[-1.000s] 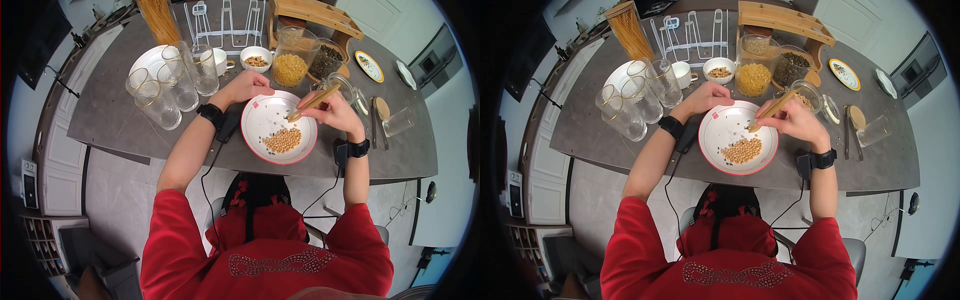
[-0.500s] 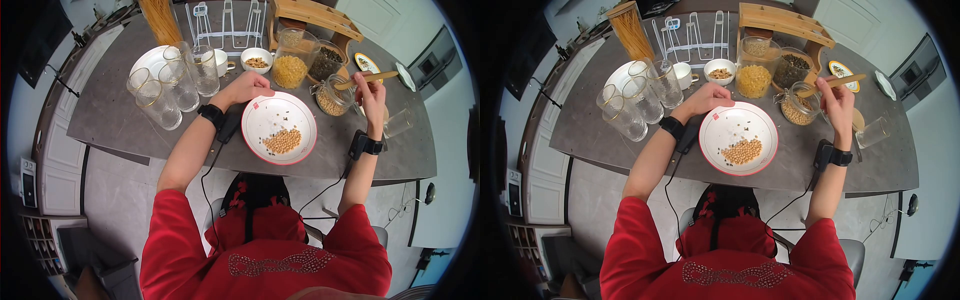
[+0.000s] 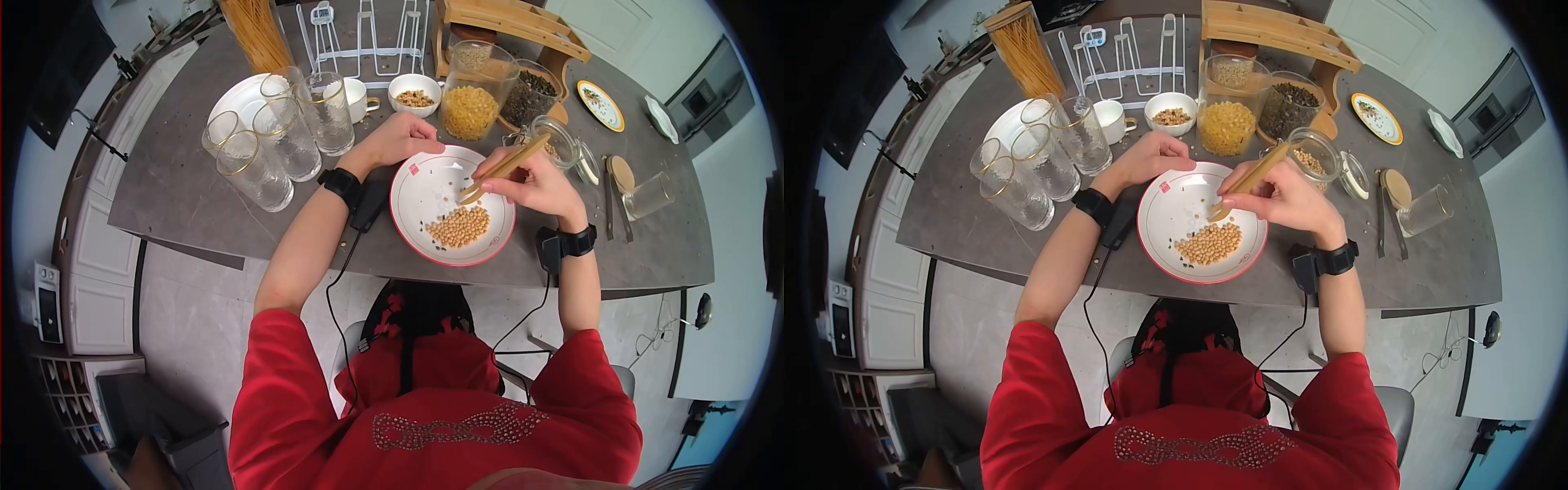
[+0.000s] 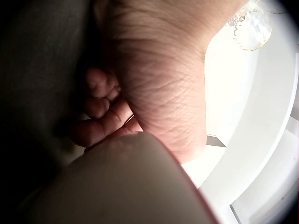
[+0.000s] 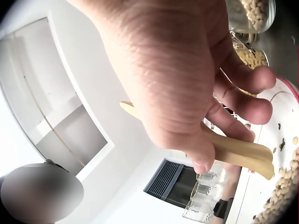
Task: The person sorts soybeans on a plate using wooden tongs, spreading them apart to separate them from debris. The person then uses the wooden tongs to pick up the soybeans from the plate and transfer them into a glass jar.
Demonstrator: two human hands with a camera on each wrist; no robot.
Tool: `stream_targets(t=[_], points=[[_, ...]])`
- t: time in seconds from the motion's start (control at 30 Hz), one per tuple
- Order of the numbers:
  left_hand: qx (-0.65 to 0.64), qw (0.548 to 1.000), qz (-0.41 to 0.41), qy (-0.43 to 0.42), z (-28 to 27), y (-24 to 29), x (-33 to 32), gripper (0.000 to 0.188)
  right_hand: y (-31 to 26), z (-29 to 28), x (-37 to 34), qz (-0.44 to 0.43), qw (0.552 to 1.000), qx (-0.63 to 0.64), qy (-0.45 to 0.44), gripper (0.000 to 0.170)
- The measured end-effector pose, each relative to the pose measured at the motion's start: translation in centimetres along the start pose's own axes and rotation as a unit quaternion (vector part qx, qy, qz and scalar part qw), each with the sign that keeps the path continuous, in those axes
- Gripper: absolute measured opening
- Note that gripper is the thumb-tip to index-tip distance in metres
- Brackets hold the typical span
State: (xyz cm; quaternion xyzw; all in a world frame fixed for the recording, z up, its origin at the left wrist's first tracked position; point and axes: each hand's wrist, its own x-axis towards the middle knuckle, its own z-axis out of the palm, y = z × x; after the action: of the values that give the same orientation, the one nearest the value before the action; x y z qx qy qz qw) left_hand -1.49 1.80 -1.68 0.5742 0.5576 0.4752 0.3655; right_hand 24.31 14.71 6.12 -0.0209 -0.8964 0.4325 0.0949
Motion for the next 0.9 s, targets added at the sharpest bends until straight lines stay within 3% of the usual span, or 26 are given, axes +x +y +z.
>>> stream_targets(t=[0.1,0.17,0.3,0.4,0.47,0.53,0.63,0.77,0.9], points=[[0.000,1.000,0.000,-0.008,-0.3,-0.6,0.1,0.024,0.6,0.3,0.0,-0.042,0.999,0.009,-0.007,0.020],[0.002,1.000,-0.004,-0.015,-0.1,-0.9,0.1,0.023,0.4,0.4,0.0,0.010,1.000,-0.003,-0.021,0.018],[0.003,1.000,0.004,-0.008,-0.4,-0.6,0.2,0.024,0.2,0.5,0.5,0.029,0.999,0.005,-0.031,0.016],[0.008,1.000,-0.004,-0.006,-0.2,-1.1,0.3,0.024,0.4,-0.1,0.0,-0.042,0.997,-0.041,0.040,0.014],[0.012,1.000,-0.011,-0.002,0.0,-1.2,0.4,0.024,1.1,-2.0,-0.5,0.001,0.984,0.020,0.178,0.013],[0.012,1.000,0.015,-0.001,-0.1,-0.9,0.3,0.024,1.6,-3.8,-1.0,-0.021,0.945,0.079,0.316,0.015],[0.024,1.000,0.012,-0.007,-0.2,-0.9,0.3,0.025,2.8,-6.3,-1.9,-0.042,0.908,0.084,0.408,0.022],[0.010,1.000,0.009,0.000,0.1,-0.5,0.3,0.025,3.5,-6.3,-1.9,0.013,0.918,0.039,0.395,0.024],[0.003,1.000,0.019,0.000,0.0,-0.9,0.3,0.026,2.4,-4.0,-1.2,-0.040,0.949,0.071,0.306,0.020]])
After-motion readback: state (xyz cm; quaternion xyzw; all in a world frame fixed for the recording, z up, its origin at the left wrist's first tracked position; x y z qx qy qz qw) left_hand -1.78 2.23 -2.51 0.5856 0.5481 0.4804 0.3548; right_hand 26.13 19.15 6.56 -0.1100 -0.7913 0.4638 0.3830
